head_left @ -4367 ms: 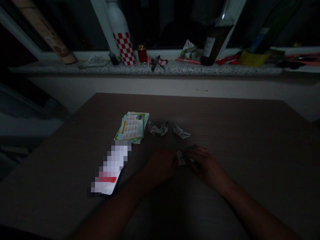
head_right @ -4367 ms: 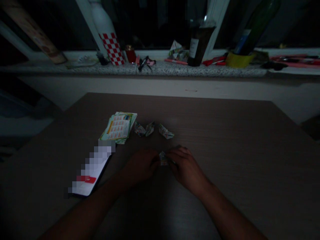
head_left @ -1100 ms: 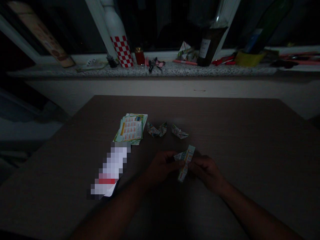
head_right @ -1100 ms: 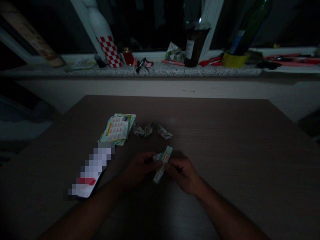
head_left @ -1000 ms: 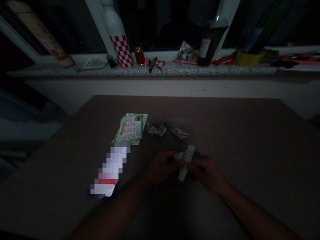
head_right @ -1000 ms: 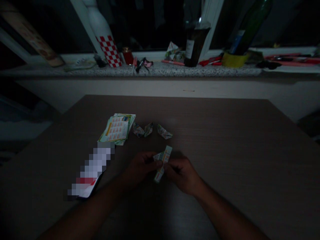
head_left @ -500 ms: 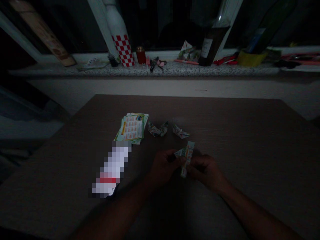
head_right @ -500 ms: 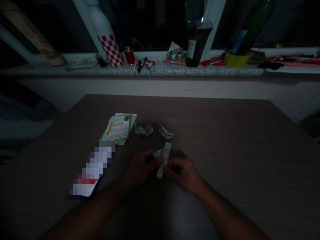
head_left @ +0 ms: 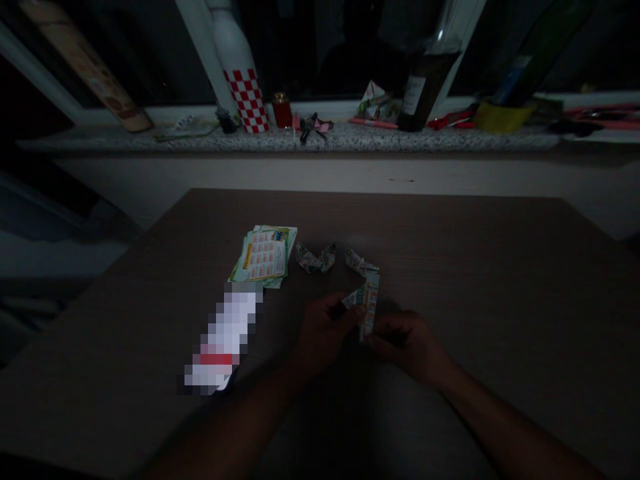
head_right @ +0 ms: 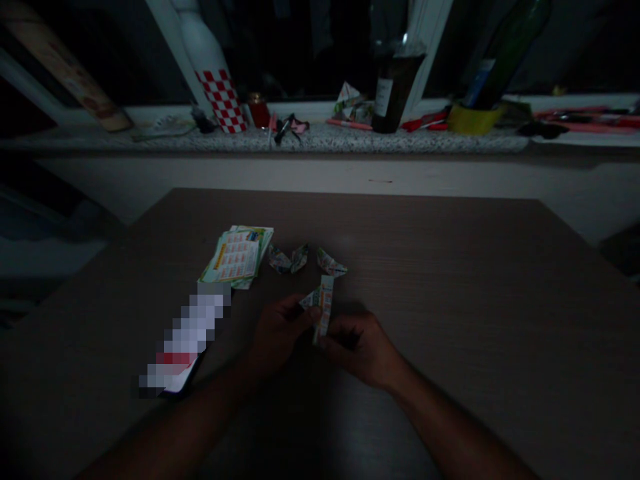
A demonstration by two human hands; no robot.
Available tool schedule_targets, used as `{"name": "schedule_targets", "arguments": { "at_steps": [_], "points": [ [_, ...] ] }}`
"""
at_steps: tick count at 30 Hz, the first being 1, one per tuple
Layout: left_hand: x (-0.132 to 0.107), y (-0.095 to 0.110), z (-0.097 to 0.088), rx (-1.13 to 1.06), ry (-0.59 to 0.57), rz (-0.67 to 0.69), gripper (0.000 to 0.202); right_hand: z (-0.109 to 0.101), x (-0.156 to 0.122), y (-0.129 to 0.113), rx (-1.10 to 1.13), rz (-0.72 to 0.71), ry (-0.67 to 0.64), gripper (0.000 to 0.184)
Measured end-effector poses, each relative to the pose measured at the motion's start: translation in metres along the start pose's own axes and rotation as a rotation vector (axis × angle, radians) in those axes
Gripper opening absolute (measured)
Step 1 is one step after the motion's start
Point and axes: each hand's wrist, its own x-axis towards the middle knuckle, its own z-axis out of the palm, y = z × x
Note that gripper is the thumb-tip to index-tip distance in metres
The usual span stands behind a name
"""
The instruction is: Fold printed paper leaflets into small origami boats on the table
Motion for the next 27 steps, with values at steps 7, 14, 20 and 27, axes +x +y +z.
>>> {"name": "schedule_targets", "arguments": {
  "at_steps": [7, 14, 20, 27],
  "points": [
    [-0.002, 0.006, 0.001, -0.007, 0.028, -0.022, 0.024, -0.001, -0.002, 0.001, 0.039, 0.016, -0.022, 0.029],
    [-0.002, 0.001, 0.0, 0.023, 0.045, -0.036, 0.027, -0.002, -0.001, 0.004, -0.023, -0.043, 0.045, 0.025],
    [-0.002, 0.001, -0.006, 0.282, 0.028, 0.121, 0.022, -0.005, -0.001, 0.004, -0.001, -0.108, 0.179, 0.014],
    [0.001, 0.002, -0.019, 0.749, -0.14, 0.674, 0.012, -0.011, -0.001, 0.002, 0.116, -0.179, 0.457, 0.022]
  ]
}}
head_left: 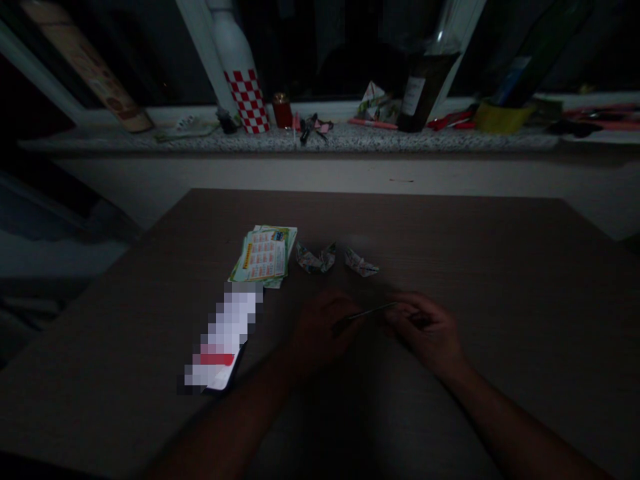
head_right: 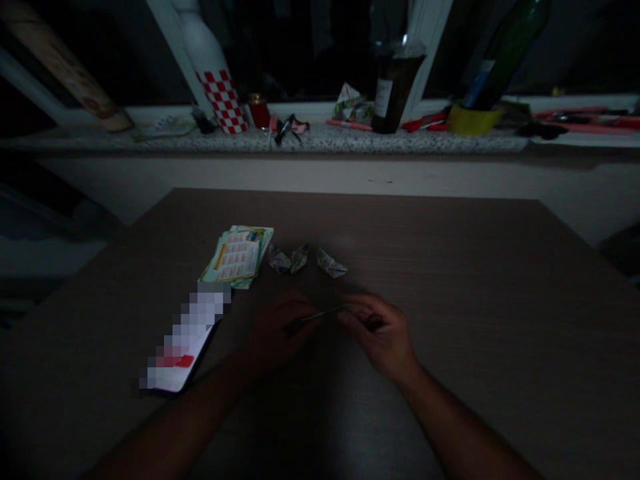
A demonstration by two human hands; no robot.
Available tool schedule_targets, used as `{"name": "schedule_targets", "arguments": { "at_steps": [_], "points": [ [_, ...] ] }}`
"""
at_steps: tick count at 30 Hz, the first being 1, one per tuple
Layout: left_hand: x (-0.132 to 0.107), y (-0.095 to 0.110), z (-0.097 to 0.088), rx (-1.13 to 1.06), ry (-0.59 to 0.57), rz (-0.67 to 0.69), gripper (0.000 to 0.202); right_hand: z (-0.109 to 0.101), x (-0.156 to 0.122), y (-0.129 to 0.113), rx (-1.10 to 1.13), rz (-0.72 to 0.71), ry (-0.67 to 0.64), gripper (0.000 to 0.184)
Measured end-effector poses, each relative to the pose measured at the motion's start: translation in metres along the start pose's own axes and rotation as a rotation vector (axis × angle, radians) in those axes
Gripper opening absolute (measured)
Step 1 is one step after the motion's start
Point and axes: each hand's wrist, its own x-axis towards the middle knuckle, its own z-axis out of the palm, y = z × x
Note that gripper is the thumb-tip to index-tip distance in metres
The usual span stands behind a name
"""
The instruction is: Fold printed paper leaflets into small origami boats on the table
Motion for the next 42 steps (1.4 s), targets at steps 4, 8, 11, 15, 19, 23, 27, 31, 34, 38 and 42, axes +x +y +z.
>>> {"name": "schedule_targets", "arguments": {
  "at_steps": [4, 8, 11, 15, 19, 23, 27, 31, 34, 38, 42],
  "points": [
    [0.0, -0.003, -0.003, 0.115, 0.009, 0.123, 0.013, -0.002, 0.0, -0.005, -0.106, -0.072, 0.027, 0.011],
    [0.0, -0.004, -0.005, 0.204, 0.028, 0.181, 0.014, -0.004, -0.001, -0.006, -0.158, -0.087, -0.009, 0.013],
    [-0.001, -0.005, -0.006, 0.231, 0.064, 0.223, 0.017, -0.004, 0.0, -0.005, -0.137, -0.083, -0.007, 0.012],
    [0.0, -0.004, -0.006, 0.222, 0.164, 0.229, 0.021, -0.001, 0.002, -0.004, -0.117, -0.038, 0.045, 0.008],
    [0.002, 0.003, -0.007, 0.185, 0.242, 0.133, 0.018, 0.0, 0.004, -0.007, -0.064, 0.006, 0.109, 0.011],
    [0.003, 0.005, -0.007, 0.062, 0.301, -0.033, 0.011, -0.002, 0.004, -0.011, -0.073, -0.006, 0.123, 0.011],
    [0.002, 0.0, -0.005, -0.165, 0.263, -0.32, 0.006, -0.005, 0.003, -0.012, -0.093, -0.019, 0.106, 0.009],
    [0.003, -0.004, 0.0, -0.498, 0.251, -0.569, 0.018, -0.005, 0.002, -0.01, -0.087, -0.016, 0.091, 0.008],
    [0.005, -0.004, 0.002, -0.681, 0.272, -0.656, 0.023, -0.004, 0.002, -0.009, -0.11, -0.029, 0.066, 0.01],
    [0.007, 0.001, 0.0, -0.714, 0.293, -0.697, 0.02, -0.002, 0.002, -0.006, -0.146, -0.024, 0.031, 0.01],
    [0.008, 0.004, -0.003, -0.703, 0.309, -0.668, 0.015, -0.001, 0.001, -0.002, -0.189, -0.057, -0.104, 0.014]
  ]
}}
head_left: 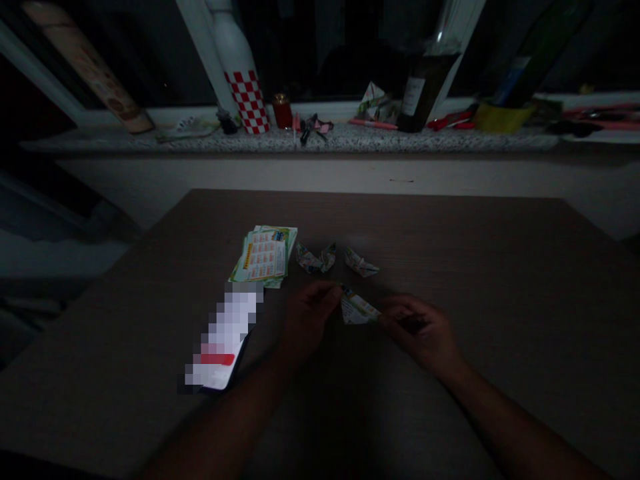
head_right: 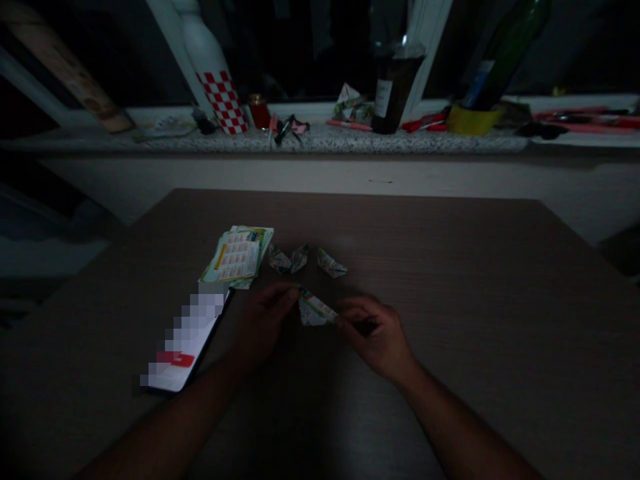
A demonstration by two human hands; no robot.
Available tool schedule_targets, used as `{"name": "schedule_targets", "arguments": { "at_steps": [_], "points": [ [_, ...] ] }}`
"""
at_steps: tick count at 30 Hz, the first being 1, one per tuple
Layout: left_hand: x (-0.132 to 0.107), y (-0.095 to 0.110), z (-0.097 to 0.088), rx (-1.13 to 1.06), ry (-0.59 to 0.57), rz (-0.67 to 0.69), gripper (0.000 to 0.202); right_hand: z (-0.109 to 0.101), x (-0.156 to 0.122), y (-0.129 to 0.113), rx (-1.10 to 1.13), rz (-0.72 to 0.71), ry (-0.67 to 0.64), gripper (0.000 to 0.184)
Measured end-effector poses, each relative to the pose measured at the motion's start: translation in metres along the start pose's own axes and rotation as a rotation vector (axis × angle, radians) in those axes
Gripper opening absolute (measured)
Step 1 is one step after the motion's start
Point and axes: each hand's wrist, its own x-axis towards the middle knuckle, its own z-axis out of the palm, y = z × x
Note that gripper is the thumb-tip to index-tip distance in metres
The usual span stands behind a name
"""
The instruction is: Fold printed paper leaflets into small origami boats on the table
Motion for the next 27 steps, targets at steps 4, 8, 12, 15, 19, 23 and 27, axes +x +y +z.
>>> {"name": "schedule_targets", "arguments": {
  "at_steps": [4, 8, 12, 15, 19, 23, 27],
  "points": [
    [0.002, -0.006, -0.002, -0.078, -0.077, 0.018, 0.015, 0.002, -0.001, 0.003, -0.055, -0.087, -0.112, 0.015],
    [0.004, -0.013, 0.0, -0.276, -0.115, -0.027, 0.023, 0.003, 0.0, 0.005, -0.047, -0.134, -0.114, 0.014],
    [0.001, -0.008, 0.004, -0.175, 0.013, 0.099, 0.018, 0.003, 0.0, 0.006, -0.095, -0.212, -0.076, 0.017],
    [-0.002, -0.005, 0.004, -0.047, 0.028, 0.133, 0.009, 0.003, 0.0, 0.006, -0.158, -0.267, -0.065, 0.019],
    [-0.003, -0.007, 0.004, -0.054, 0.045, 0.112, 0.015, 0.003, -0.001, 0.007, -0.186, -0.334, -0.058, 0.022],
    [-0.002, -0.007, 0.005, -0.086, 0.076, 0.085, 0.019, 0.004, -0.001, 0.009, -0.219, -0.384, -0.04, 0.023],
    [-0.002, -0.005, 0.006, -0.116, 0.057, 0.03, 0.017, 0.003, -0.001, 0.009, -0.248, -0.4, -0.034, 0.022]
  ]
}}
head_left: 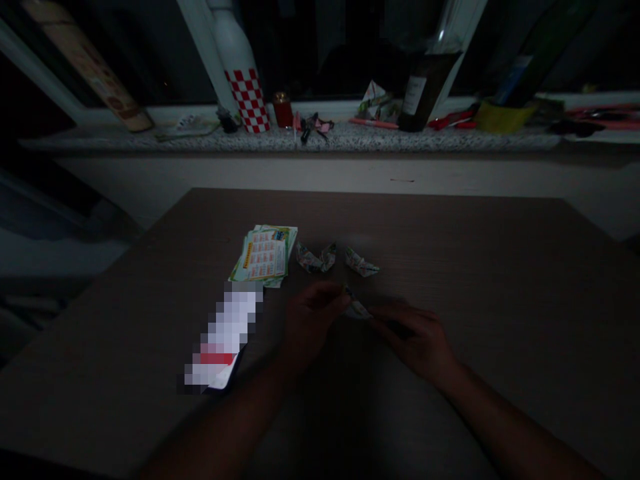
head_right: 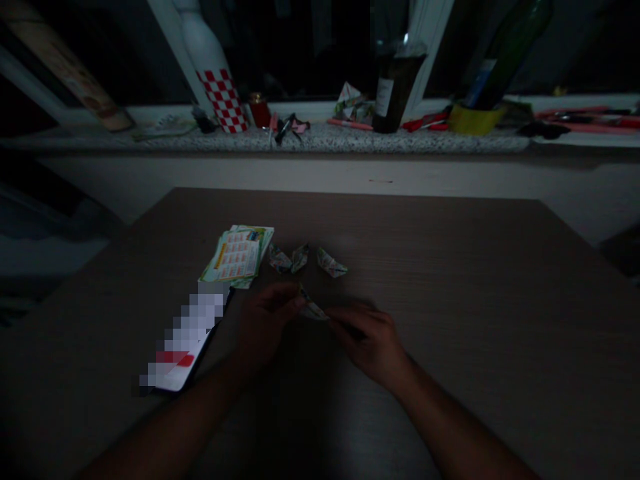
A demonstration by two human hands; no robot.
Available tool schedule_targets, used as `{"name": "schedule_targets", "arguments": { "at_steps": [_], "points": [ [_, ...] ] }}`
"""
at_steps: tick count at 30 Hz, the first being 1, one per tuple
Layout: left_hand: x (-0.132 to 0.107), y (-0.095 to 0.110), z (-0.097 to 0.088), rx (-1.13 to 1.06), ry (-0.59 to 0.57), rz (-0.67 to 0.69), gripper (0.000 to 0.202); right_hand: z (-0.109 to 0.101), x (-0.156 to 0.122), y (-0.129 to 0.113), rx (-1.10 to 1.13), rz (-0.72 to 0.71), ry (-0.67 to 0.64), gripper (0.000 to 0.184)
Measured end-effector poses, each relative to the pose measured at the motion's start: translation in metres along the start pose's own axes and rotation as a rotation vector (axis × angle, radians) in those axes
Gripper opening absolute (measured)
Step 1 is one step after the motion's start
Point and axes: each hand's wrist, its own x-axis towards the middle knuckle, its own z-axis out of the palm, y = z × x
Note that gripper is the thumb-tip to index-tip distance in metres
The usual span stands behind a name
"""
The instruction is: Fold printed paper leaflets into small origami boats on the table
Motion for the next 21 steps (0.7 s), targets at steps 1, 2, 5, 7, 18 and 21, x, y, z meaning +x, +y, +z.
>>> {"name": "schedule_targets", "arguments": {
  "at_steps": [1, 2, 5, 7, 18, 21],
  "points": [
    [-0.0001, 0.0001, -0.0001, 0.001, -0.005, -0.011, 0.016, -0.0002, 0.0002, -0.0001, -0.007, -0.002, -0.002, 0.022],
    [-0.0003, 0.0001, -0.0003, 0.006, -0.007, -0.018, 0.016, -0.0003, 0.0003, -0.0001, -0.013, -0.002, -0.004, 0.021],
    [-0.0006, -0.0003, -0.0013, 0.015, -0.029, -0.016, 0.014, 0.0003, 0.0003, 0.0003, -0.011, 0.003, 0.005, 0.021],
    [-0.001, -0.0002, -0.0019, 0.003, -0.065, 0.011, 0.012, 0.0009, 0.0, 0.001, -0.002, 0.009, 0.012, 0.02],
    [-0.0044, 0.0041, -0.0037, 0.014, -0.076, 0.035, 0.008, 0.0006, 0.0005, 0.0001, 0.024, 0.045, 0.0, 0.018],
    [-0.004, 0.0046, -0.0025, 0.033, -0.063, 0.04, 0.009, 0.0008, 0.0009, -0.0014, 0.033, 0.051, 0.008, 0.018]
  ]
}}
